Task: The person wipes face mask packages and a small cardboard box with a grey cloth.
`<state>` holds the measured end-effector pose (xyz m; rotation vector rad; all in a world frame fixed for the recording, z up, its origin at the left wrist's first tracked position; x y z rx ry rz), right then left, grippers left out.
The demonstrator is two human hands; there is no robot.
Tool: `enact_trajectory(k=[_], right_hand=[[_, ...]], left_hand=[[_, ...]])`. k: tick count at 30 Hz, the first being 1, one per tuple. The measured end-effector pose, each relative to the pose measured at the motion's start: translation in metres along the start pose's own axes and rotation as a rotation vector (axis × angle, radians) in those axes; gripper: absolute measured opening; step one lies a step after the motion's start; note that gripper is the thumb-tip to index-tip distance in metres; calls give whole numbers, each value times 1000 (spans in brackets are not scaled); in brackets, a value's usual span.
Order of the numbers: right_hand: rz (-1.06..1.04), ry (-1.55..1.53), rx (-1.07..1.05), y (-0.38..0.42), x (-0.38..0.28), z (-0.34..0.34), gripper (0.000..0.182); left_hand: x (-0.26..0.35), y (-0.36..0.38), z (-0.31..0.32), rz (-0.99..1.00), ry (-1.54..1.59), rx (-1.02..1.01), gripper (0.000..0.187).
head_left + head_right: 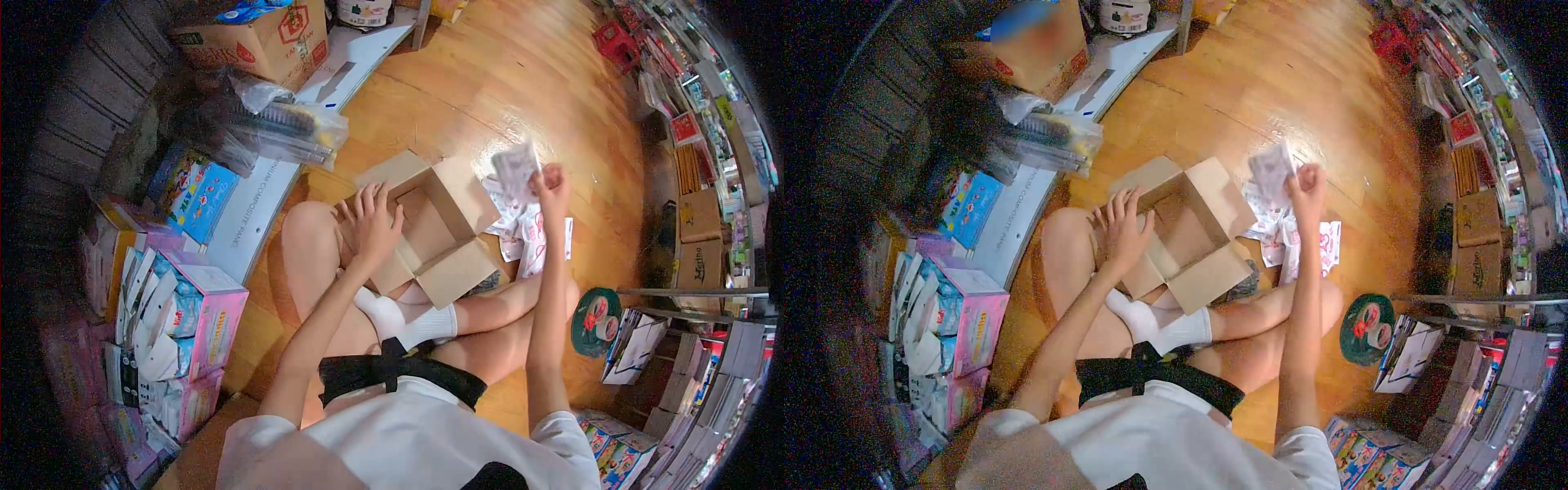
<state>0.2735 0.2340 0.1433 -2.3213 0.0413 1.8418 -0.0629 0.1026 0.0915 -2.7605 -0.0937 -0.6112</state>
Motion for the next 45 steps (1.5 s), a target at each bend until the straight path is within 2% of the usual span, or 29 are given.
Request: enact_trajectory(k=[2,3,6,8,10,12,13,14,16,18,19,24,25,30,33,36,39,42,43,45], right_hand=[[-84,-94,-78,16,-74,9,44],[-96,-42,-185,24,-101,13,43],[-172,132,-479,45,-147,31,43],[-286,292,-654,60,-162,58,43],[-433,235,-850,74,-153,108,40],[-440,290,-922,77,-146,134,42],[-463,333,-922,78,-142,143,45],[-486,377,-921,80,-137,149,49],[-662,490,-736,83,-126,150,50],[-819,624,-511,81,-112,147,49],[-751,556,-469,82,-107,140,49],[-438,378,-317,125,-71,86,46],[-413,360,-299,135,-61,75,44],[-325,284,-187,174,-39,39,37],[-360,367,-44,169,-25,24,36],[-42,377,204,144,23,7,32],[160,375,252,116,63,1,27],[60,566,250,87,88,12,31],[-25,617,268,79,90,19,38],[183,850,240,71,79,35,46]], left_hand=[[1,-8,-5,-3,234,89,65],[2,-10,-9,-5,347,126,69],[24,-26,-65,264,635,215,84],[32,-32,-93,350,690,106,78],[29,-35,-102,276,761,-94,69],[18,-33,-95,12,842,-365,56],[11,-31,-85,64,734,-233,34],[3,-28,-74,39,701,-208,33],[-6,-23,-58,-8,638,-163,32],[-8,-16,-43,38,356,-25,30],[-8,-14,-36,59,219,47,28],[-22,-17,-7,135,56,123,29],[-22,-17,-6,161,-3,132,31],[-16,-20,-16,51,25,76,29],[-20,-21,-12,62,28,102,31],[-19,-21,-10,71,-2,103,33],[-17,-22,-9,65,-9,89,34],[-15,-21,-13,44,-12,75,35],[-14,-20,-13,34,-15,71,35],[-17,-20,-11,41,-7,81,35]])
Point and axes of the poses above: each hand's wrist, its own y-axis away from the middle knuckle, its own z-axis out of the palm, x = y × z, the point moved 1 cm from there along -y, towards the middle knuckle, and after that the axes turned 4 degrees about z, right-handed, at the moved point
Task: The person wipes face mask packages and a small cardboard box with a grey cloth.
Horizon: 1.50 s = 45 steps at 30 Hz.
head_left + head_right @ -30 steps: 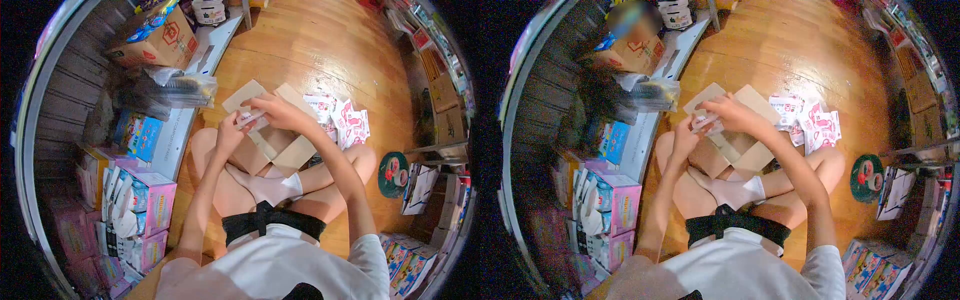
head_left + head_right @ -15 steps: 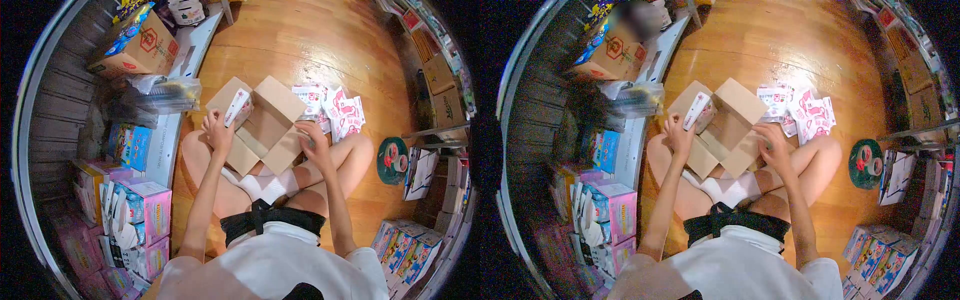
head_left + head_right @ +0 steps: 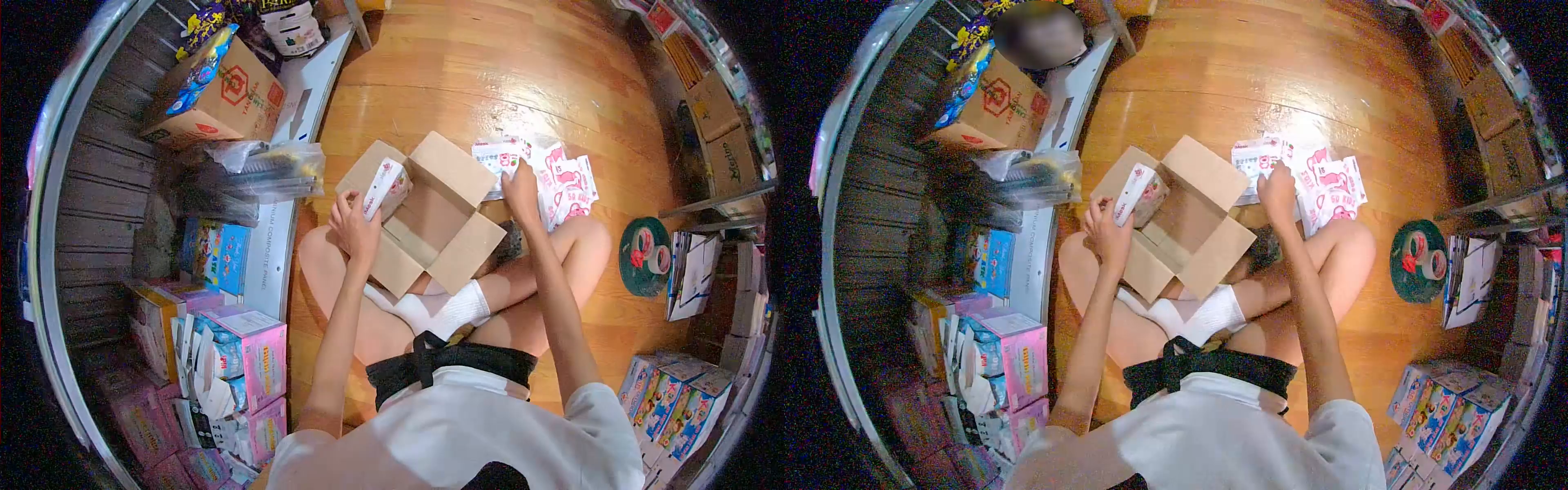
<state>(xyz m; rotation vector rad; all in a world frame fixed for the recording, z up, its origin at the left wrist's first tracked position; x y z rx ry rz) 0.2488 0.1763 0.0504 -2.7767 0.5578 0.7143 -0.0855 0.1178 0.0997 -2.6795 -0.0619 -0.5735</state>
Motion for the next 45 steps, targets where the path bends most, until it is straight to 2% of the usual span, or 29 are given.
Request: enact_trajectory(k=[1,2,5,9,10,13,15,16,19,22,26,28,31,32,33,35,37,39,41,42,43,45], right_hand=[[75,130,-40,-1,-11,1,50],[155,110,-70,-4,-16,6,60],[179,66,-4,-8,4,41,72],[152,-224,-210,-23,33,45,51],[58,-154,-103,-21,17,24,37],[-12,-374,156,-6,-31,-46,33],[-83,-655,244,12,-80,-100,27],[-168,-594,288,17,-92,-114,25],[-210,-602,239,47,-132,-133,23],[-262,-750,83,76,-153,-131,21],[-198,-937,24,90,-143,-115,22],[-151,-1038,-2,95,-137,-124,25],[-178,-1052,39,101,-128,-144,26],[-152,-1049,64,104,-128,-151,26],[-230,-950,79,107,-122,-153,26],[-384,-754,106,111,-106,-155,27],[-600,-718,147,120,-110,-161,31],[-758,-628,220,134,-124,-163,32],[-856,-604,141,144,-127,-158,29],[-911,-559,128,147,-126,-151,27],[-967,-515,115,150,-125,-145,26],[-904,-485,43,159,-127,-141,27]], left_hand=[[-1,0,1,3,6,6,36],[-1,1,2,6,-11,7,37],[-1,0,2,5,-37,12,38],[-5,1,2,-19,-19,-10,36],[-6,1,2,-16,-13,-17,36],[-3,-1,2,-17,-8,20,35],[1,-4,-5,-60,58,-9,39],[4,-5,-9,-78,92,-26,40],[8,-9,-16,-105,147,-13,36],[3,-13,-15,38,276,-2,26],[16,-12,-42,279,340,-211,12],[18,-15,-52,403,384,-280,15],[31,-14,-66,335,699,-278,21],[38,-14,-71,330,768,-210,21],[48,-14,-75,323,836,-141,21],[53,-13,-76,197,1139,-164,19],[55,-13,-79,-63,1598,-360,15],[60,-6,-82,-256,1790,-446,7],[59,-2,-81,-415,2006,-563,5],[63,2,-84,-422,1776,-529,19],[73,2,-95,-473,1790,-531,27],[88,0,-115,-578,1813,-534,42]])
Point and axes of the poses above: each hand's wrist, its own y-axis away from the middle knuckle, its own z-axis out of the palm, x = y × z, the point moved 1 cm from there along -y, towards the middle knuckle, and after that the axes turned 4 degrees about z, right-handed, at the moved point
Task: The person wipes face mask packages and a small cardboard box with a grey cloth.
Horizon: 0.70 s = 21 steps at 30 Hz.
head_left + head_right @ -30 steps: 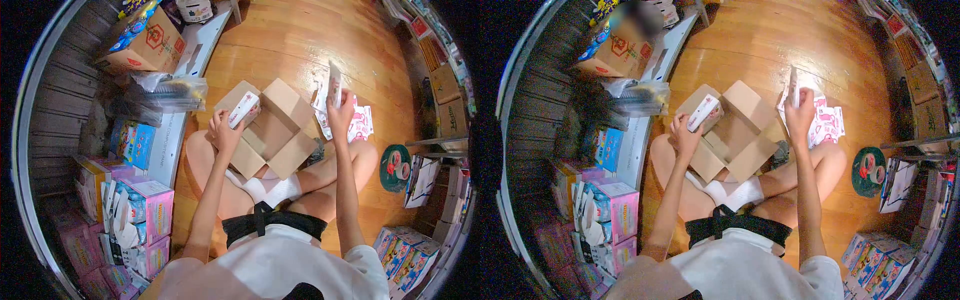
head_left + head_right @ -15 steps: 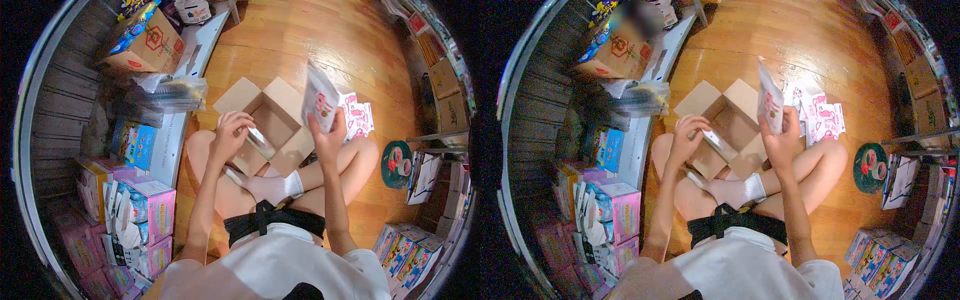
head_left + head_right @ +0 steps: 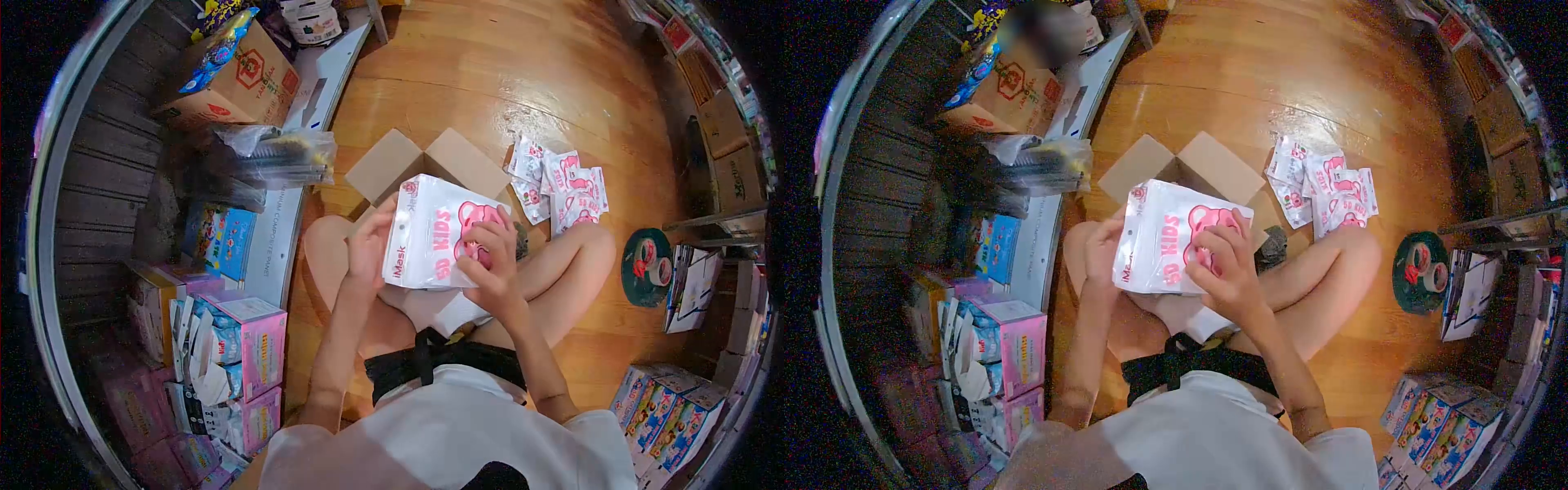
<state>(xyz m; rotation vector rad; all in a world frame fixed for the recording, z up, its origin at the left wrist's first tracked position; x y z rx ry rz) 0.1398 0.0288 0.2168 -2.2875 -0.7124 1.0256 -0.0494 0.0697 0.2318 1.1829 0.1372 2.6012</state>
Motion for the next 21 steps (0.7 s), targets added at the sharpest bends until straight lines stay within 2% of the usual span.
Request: enact_trajectory(k=[1,4,7,11,14,17,20,21], right_hand=[[26,15,-18,0,-2,1,27],[51,50,-88,2,-5,5,28],[27,46,-160,5,-1,9,31],[68,-30,-299,2,0,-3,38],[190,-217,-255,2,4,-10,56],[447,-373,30,18,30,-1,81],[784,-909,20,10,37,-6,98],[866,-1114,-74,8,38,-12,102]], left_hand=[[-1,0,-4,-35,166,-66,61],[1,4,-7,-58,240,-127,46],[-3,12,-1,76,-324,-40,36],[2,7,-13,83,-213,-46,42],[14,6,-11,97,-213,-104,45],[27,12,-13,59,-273,-141,52],[35,17,-7,53,-389,-196,58],[35,18,-5,62,-400,-205,59]])
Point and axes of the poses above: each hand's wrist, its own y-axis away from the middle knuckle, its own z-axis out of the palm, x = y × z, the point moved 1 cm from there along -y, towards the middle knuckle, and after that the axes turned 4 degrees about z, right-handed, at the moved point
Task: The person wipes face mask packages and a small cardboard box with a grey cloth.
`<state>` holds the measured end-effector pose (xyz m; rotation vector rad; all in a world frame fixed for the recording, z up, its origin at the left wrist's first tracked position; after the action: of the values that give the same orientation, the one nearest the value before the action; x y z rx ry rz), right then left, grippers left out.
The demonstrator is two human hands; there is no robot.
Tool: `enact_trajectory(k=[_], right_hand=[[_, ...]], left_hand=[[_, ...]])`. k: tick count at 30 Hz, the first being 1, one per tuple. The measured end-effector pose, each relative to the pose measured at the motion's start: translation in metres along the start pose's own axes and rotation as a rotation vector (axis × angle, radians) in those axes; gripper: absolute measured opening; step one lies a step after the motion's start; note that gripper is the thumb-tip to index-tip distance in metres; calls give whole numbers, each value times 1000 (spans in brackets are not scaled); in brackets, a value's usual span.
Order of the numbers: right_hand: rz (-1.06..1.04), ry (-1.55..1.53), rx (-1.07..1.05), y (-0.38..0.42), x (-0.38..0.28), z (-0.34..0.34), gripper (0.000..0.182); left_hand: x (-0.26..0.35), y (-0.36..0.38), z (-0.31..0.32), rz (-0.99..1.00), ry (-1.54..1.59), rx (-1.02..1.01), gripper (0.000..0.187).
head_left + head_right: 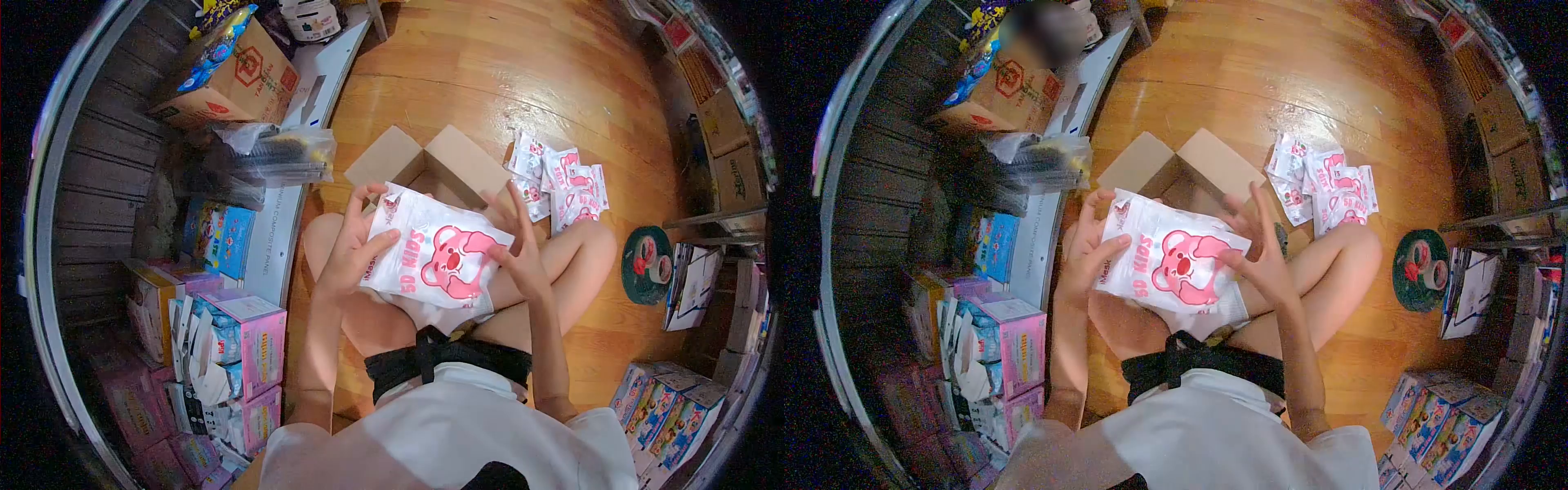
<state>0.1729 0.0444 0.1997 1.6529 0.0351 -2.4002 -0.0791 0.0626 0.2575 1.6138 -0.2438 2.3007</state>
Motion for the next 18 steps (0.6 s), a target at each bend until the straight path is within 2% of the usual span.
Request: enact_trajectory(k=[3,6,9,10,12,16,17,18], right_hand=[[42,-74,-168,2,17,-4,90],[220,6,-22,10,25,-1,71],[221,-110,5,11,14,9,55],[219,-97,-5,11,16,7,57],[216,-72,-21,12,25,2,62],[158,-156,127,13,26,4,56],[142,-202,179,13,24,9,55],[127,-246,231,13,24,13,54]], left_hand=[[3,-1,7,41,-11,-7,65],[6,-1,9,47,-48,-5,72],[-7,0,1,-36,30,27,79],[-16,0,-4,-73,78,40,83],[-30,3,-9,3,286,58,89],[-66,23,-14,147,714,85,111],[-88,36,-17,145,587,96,110],[-101,46,-8,85,548,201,105]])
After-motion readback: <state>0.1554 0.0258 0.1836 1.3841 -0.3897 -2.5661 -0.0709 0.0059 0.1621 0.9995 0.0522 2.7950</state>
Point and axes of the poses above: each hand's wrist, its own y-axis away from the middle knuckle, its own z-axis out of the palm, x = y × z, the point moved 1 cm from there along -y, towards the middle knuckle, and after that the axes turned 4 degrees about z, right-handed, at the moved point
